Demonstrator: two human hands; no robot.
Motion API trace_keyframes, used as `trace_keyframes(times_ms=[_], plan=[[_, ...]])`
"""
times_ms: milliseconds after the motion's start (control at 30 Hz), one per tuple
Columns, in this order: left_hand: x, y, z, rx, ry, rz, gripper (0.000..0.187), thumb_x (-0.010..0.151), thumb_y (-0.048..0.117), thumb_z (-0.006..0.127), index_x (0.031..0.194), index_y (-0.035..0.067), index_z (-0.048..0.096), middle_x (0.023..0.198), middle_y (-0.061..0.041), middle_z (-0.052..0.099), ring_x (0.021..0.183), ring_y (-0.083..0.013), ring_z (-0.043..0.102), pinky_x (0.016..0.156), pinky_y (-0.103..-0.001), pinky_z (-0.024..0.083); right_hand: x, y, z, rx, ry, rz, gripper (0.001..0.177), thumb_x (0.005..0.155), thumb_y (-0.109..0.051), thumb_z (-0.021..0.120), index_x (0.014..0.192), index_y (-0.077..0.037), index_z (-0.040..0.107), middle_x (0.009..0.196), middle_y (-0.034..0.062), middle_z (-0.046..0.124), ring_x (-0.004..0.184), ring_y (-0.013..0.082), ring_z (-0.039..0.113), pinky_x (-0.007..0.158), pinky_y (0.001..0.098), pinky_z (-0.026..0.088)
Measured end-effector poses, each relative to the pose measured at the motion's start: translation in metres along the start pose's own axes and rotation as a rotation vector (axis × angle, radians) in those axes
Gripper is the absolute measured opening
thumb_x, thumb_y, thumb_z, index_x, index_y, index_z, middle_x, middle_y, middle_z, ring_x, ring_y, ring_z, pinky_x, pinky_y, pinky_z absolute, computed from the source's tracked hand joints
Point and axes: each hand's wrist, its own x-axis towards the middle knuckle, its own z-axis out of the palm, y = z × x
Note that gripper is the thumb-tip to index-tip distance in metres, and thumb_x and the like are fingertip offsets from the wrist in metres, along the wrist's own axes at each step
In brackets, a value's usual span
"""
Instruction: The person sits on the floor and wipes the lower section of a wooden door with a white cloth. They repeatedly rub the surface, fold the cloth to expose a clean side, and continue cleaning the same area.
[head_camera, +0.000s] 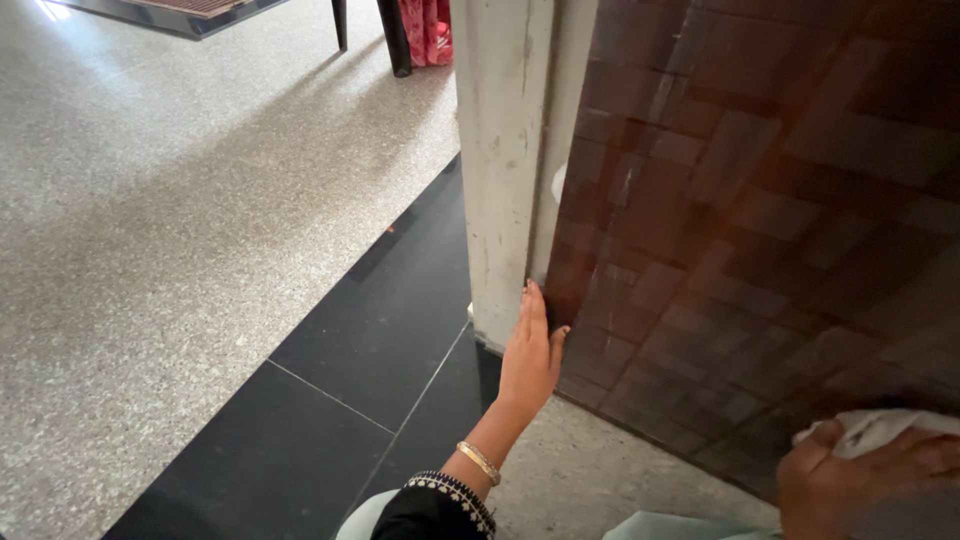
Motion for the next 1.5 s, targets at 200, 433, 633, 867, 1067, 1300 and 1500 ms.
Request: trace_keyframes(times_ms=[200,433,633,867,1067,1300,1500], plan=[[-0.003,0.011,0.001,-0.155,-0.004,-0.133,0.076,0.101,0.019,0.061,0.16,-0.002,0.017,0.151,-0.034,0.046,0.131,-0.0511,0.051,0.102,-0.048,0.049,-0.031,0.013,0.04,-0.021,0.036,-0.064,0.09,0.117,-0.057,0.045,0.173,0.001,0.005,0.169,0.0272,-0.012,0.154,0.0548,-0.008,0.123,0.0752,0.001],[-0.002,0.013,-0.001,-0.169,-0.038,-0.244,0.077,0.099,0.022,0.063,0.161,0.004,0.02,0.145,-0.028,0.052,0.119,-0.0434,0.061,0.095,-0.047,0.051,-0.055,-0.042,0.079,-0.071,-0.247,-0.303,0.072,0.085,-0.043,0.065,0.152,-0.027,0.044,0.156,0.023,0.034,0.151,0.0591,0.023,0.112,0.0877,0.019],[-0.005,0.011,-0.005,-0.112,0.008,-0.183,0.071,0.099,0.026,0.066,0.156,0.004,0.031,0.133,-0.022,0.059,0.113,-0.0392,0.062,0.091,-0.046,0.052,-0.046,-0.124,0.024,-0.005,-0.342,-0.712,0.075,0.09,-0.023,0.063,0.159,-0.035,0.037,0.158,0.0008,0.046,0.14,0.0223,0.049,0.112,0.0626,0.036],[-0.001,0.009,-0.01,-0.081,0.021,-0.205,0.059,0.095,0.028,0.071,0.144,0.002,0.049,0.123,-0.019,0.062,0.11,-0.0384,0.062,0.088,-0.044,0.052,-0.006,-0.11,-0.007,-0.035,-0.106,-0.454,0.053,0.097,-0.018,0.059,0.148,-0.032,0.057,0.133,0.0104,0.061,0.133,0.0338,0.049,0.107,0.0603,0.038],[-0.002,0.005,-0.005,-0.039,0.036,-0.197,0.054,0.095,0.028,0.072,0.137,0.0,0.052,0.122,-0.02,0.062,0.108,-0.0396,0.061,0.087,-0.044,0.052,-0.002,-0.047,0.002,0.217,0.111,0.019,0.078,0.108,-0.031,0.053,0.171,-0.005,0.015,0.172,0.0272,-0.002,0.157,0.0531,-0.007,0.128,0.0701,0.001],[-0.007,0.004,-0.002,-0.052,0.021,-0.204,0.052,0.1,0.029,0.068,0.137,-0.002,0.05,0.122,-0.021,0.061,0.109,-0.0407,0.061,0.088,-0.045,0.052,-0.065,-0.053,0.067,0.408,0.103,0.077,0.09,0.107,-0.025,0.055,0.165,-0.005,-0.011,0.166,0.0264,-0.027,0.153,0.0514,-0.022,0.123,0.067,-0.011],[-0.009,0.002,0.004,-0.072,-0.015,-0.247,0.053,0.102,0.028,0.066,0.14,0.0,0.044,0.124,-0.022,0.057,0.111,-0.0425,0.058,0.089,-0.047,0.05,-0.076,-0.072,0.088,0.131,0.014,-0.278,0.093,0.104,-0.033,0.07,0.17,-0.01,0.009,0.166,0.0329,-0.021,0.15,0.0653,-0.019,0.114,0.0843,-0.01]])
